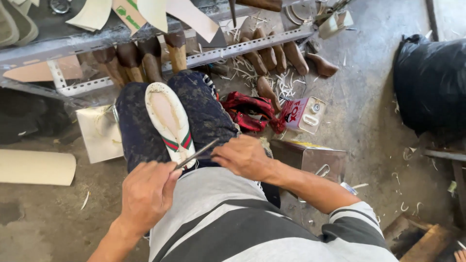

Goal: A person in a workshop trims the edges of a shoe sole with a knife and hammers it into shape on a last.

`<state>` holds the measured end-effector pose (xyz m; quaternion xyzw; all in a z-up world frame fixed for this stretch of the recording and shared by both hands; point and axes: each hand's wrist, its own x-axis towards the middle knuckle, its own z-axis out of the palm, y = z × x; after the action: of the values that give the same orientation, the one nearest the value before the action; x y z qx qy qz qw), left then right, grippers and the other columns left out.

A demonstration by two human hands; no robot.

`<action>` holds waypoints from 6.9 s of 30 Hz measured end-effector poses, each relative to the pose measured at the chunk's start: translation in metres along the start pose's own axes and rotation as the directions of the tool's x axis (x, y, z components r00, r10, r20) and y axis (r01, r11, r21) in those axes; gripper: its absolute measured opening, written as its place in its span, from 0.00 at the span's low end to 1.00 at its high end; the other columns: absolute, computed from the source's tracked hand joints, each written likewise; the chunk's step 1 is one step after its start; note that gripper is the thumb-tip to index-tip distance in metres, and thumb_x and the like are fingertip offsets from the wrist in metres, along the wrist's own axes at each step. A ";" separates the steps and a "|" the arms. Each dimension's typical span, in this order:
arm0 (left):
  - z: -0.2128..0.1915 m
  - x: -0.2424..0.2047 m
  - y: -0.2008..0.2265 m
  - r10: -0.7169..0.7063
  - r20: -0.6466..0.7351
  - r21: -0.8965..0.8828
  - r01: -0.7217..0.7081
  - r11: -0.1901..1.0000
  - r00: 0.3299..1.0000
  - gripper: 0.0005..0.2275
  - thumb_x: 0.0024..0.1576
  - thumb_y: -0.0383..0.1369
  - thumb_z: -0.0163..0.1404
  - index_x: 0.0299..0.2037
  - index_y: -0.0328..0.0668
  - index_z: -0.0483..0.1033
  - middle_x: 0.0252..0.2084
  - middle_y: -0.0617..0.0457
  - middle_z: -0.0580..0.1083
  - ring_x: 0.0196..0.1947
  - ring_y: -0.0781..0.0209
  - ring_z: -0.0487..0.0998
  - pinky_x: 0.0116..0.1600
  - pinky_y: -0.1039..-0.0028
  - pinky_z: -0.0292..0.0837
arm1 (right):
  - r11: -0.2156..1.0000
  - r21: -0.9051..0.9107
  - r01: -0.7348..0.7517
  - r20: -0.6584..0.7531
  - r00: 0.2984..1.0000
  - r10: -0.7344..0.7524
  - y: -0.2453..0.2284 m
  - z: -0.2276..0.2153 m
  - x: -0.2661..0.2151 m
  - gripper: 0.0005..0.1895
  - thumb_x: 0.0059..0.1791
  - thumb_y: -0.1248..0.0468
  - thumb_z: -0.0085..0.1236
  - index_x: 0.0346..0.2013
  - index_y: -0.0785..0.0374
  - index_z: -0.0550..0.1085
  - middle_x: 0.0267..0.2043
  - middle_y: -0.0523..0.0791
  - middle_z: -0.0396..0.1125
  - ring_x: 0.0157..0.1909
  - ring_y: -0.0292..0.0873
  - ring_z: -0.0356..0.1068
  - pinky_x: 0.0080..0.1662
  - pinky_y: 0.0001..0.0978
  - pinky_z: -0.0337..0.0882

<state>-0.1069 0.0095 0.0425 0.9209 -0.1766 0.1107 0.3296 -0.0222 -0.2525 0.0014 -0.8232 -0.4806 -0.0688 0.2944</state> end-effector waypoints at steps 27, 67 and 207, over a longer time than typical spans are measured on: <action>0.029 -0.029 -0.010 0.014 0.020 -0.103 -0.012 0.995 1.000 0.10 0.65 0.33 0.43 0.39 0.33 0.75 0.23 0.49 0.66 0.21 0.49 0.63 0.30 0.61 0.60 | 0.984 -0.108 -0.141 -0.132 0.983 0.126 -0.032 -0.018 -0.020 0.18 0.60 0.55 0.41 0.32 0.53 0.75 0.22 0.38 0.62 0.23 0.41 0.60 0.30 0.35 0.54; 0.040 -0.006 -0.012 -0.017 -0.054 -0.077 0.013 0.997 0.998 0.12 0.68 0.35 0.41 0.35 0.38 0.72 0.22 0.53 0.65 0.20 0.54 0.65 0.28 0.65 0.58 | 0.988 -0.030 -0.151 -0.127 0.981 0.146 0.004 -0.008 -0.011 0.07 0.53 0.62 0.58 0.35 0.61 0.77 0.26 0.41 0.72 0.21 0.37 0.65 0.28 0.32 0.60; 0.114 0.071 -0.107 -0.609 0.130 -0.810 0.438 0.390 0.783 0.17 0.60 0.39 0.54 0.58 0.47 0.77 0.34 0.46 0.78 0.34 0.60 0.78 0.39 0.68 0.74 | 0.712 0.160 -0.684 0.385 0.707 0.593 0.061 0.008 0.089 0.09 0.56 0.56 0.57 0.34 0.55 0.76 0.13 0.41 0.67 0.18 0.48 0.72 0.26 0.33 0.70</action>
<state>0.0111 -0.0051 -0.0823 0.6590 0.1255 -0.0057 0.7416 0.0740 -0.2034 0.0045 -0.8863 -0.2060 0.2384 0.3395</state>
